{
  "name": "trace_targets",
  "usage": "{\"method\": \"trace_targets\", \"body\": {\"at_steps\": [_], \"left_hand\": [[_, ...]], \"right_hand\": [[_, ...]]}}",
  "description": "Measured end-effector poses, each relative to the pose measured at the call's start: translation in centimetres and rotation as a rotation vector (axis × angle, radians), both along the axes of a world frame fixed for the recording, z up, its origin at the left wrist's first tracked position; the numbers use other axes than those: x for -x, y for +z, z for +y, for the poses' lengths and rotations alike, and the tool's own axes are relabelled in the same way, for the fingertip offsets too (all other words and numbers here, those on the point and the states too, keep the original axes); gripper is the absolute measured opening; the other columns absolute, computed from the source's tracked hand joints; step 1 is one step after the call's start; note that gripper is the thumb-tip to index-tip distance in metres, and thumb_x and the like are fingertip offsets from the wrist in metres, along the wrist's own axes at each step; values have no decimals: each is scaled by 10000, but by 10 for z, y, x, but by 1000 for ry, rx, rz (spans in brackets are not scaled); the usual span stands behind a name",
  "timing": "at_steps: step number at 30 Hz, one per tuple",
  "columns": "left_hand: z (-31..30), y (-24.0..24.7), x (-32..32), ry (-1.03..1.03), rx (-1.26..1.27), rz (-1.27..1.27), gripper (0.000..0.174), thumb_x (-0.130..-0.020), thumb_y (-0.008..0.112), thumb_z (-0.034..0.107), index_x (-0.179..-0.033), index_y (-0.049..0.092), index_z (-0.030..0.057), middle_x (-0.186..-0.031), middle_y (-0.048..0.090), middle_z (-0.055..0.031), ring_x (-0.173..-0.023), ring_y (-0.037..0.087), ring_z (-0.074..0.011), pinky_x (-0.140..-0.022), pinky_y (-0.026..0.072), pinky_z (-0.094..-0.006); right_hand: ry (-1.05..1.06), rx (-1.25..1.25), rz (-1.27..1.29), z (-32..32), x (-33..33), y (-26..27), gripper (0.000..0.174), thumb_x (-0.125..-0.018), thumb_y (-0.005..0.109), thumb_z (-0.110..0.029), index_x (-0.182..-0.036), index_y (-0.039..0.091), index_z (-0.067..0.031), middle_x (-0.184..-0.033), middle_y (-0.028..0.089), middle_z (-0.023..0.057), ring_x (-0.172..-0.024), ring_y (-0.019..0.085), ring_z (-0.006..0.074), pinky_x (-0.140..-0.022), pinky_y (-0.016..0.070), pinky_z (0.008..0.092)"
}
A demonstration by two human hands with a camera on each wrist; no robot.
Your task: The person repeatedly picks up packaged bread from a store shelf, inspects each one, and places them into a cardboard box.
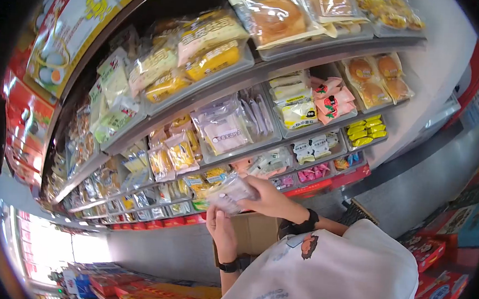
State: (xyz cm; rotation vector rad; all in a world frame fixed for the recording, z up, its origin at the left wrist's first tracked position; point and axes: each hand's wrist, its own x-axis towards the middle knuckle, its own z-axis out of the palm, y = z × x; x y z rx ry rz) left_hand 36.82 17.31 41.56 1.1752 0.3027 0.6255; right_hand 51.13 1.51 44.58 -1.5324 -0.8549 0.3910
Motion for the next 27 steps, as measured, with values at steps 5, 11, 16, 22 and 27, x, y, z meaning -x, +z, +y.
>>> {"method": "trace_targets", "body": {"at_steps": [5,11,16,22,27], "left_hand": [[14,56,-66,114,-521,169,378,-993,631,108,-1344,547,-8,-1355,613,-154,-1210,588,-233,-1033,457,-369],[-24,107,-171,357,-1431,261,831,-881,761,402,-1555,385,93,-1607,264,-291,-1482,244,-478,-1146,289,-624],[-30,85,-216,375,-1635,616,1006,-817,756,562,-1618,284,178,-1647,119,-309,-1502,54,-578,-1125,181,-757],[-10,70,-222,415,-1658,476,935,-792,769,414,-1586,344,161,-1639,186,-266,-1509,70,-553,-1171,196,-695],[-1,64,-225,452,-1659,345,913,-760,787,397,-1553,405,155,-1625,236,-240,-1501,110,-548,-1157,217,-702]], "right_hand": [[-459,-91,14,-42,-21,25,400,-880,775,-149,-1187,577,13,-1059,647,83,-951,605,141,-864,505,318],[-704,-346,171,-73,-44,34,360,-918,719,-84,-1206,536,26,-1050,647,88,-947,596,113,-840,502,285],[-733,-265,26,-76,-59,42,440,-916,713,-96,-1286,521,46,-1102,666,141,-997,629,156,-871,510,311],[-736,-255,-68,-74,-80,53,571,-897,710,-114,-1385,465,56,-1177,655,235,-1073,673,321,-919,520,386],[-738,-262,-158,-59,-98,57,595,-905,686,-113,-1414,427,57,-1238,612,308,-1147,622,462,-943,517,454]]}}
